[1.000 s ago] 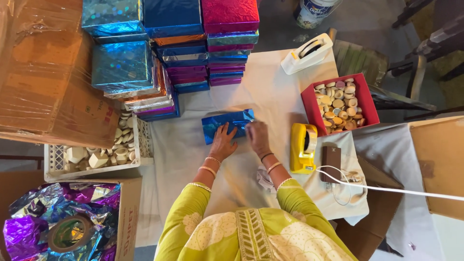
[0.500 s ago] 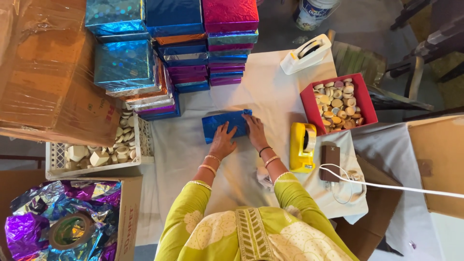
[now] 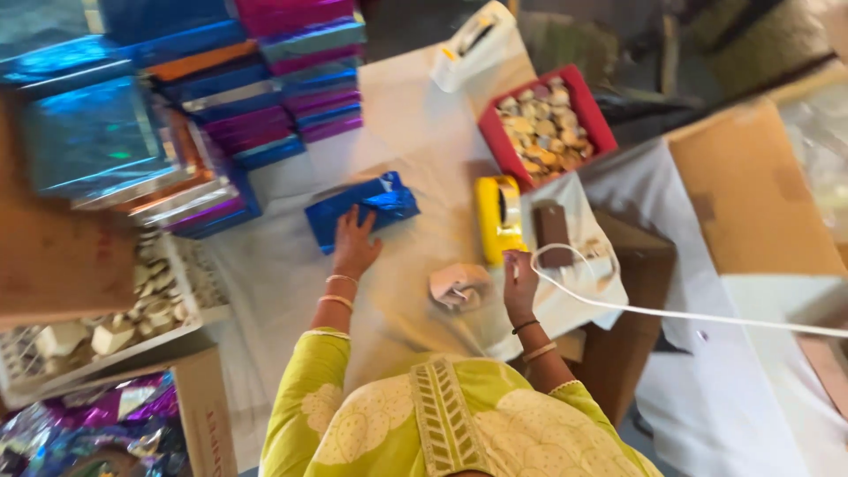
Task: The person selects a sheet of shiny blue wrapping paper from a box and wraps a small rectangular box. They fold the paper around the box and secure it with tape from a yellow dispenser, then place the wrapped gift on a stack of other wrapped boxes.
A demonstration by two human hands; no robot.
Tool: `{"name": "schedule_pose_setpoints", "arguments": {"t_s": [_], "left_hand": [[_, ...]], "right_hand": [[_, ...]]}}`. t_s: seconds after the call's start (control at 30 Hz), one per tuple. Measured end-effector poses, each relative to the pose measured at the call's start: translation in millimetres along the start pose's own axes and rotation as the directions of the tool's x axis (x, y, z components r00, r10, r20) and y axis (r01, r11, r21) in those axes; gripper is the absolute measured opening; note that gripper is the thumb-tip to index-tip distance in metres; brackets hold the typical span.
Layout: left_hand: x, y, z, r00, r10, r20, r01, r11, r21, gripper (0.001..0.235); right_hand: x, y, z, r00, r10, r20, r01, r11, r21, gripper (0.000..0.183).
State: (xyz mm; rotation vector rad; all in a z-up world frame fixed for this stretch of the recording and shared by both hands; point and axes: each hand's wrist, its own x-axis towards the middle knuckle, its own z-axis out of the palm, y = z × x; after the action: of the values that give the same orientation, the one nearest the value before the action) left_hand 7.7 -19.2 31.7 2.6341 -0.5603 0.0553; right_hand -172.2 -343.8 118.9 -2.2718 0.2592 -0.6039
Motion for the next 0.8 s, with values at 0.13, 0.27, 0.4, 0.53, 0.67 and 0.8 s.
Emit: {"name": "schedule_pose_setpoints", "arguments": {"t_s": [0.13,0.27,0.4,0.53,0.67,0.8], "left_hand": [[0,9,-10,1.000,0.026,0.015,-0.026,1.000,-0.006,0.071],[2,17,-16,1.000,-0.005,0.018,0.005,1.000,0.016,0.074],[10,25,-15,0.997,-0.047,0.057,0.041,0.992,0.116,0.076],[21,39,-20,0.980,-0.129,0.153,0.101,0.979,0.176,0.079],[25,42,-17,0.966,-0.180,0.184,0.136,0.963,0.233,0.082],[23,40,-12,0.969,-0.169,0.182,0.114,0.954,0.276,0.086]], "right_hand": [[-8,25,-35,0.971,0.176,-0.162,-0.185,0.982,-0.041,0.014],[8,42,-44,0.966,0.227,-0.125,-0.237,0.969,-0.066,0.018],[19,66,-32,0.994,0.105,0.026,-0.103,0.993,-0.057,0.018],[33,54,-25,0.959,0.267,0.093,-0.264,0.964,-0.037,0.019],[37,67,-16,0.974,0.203,0.104,-0.197,0.978,-0.070,0.017],[36,86,-11,0.949,0.281,0.140,-0.284,0.959,0.002,0.018]]}}
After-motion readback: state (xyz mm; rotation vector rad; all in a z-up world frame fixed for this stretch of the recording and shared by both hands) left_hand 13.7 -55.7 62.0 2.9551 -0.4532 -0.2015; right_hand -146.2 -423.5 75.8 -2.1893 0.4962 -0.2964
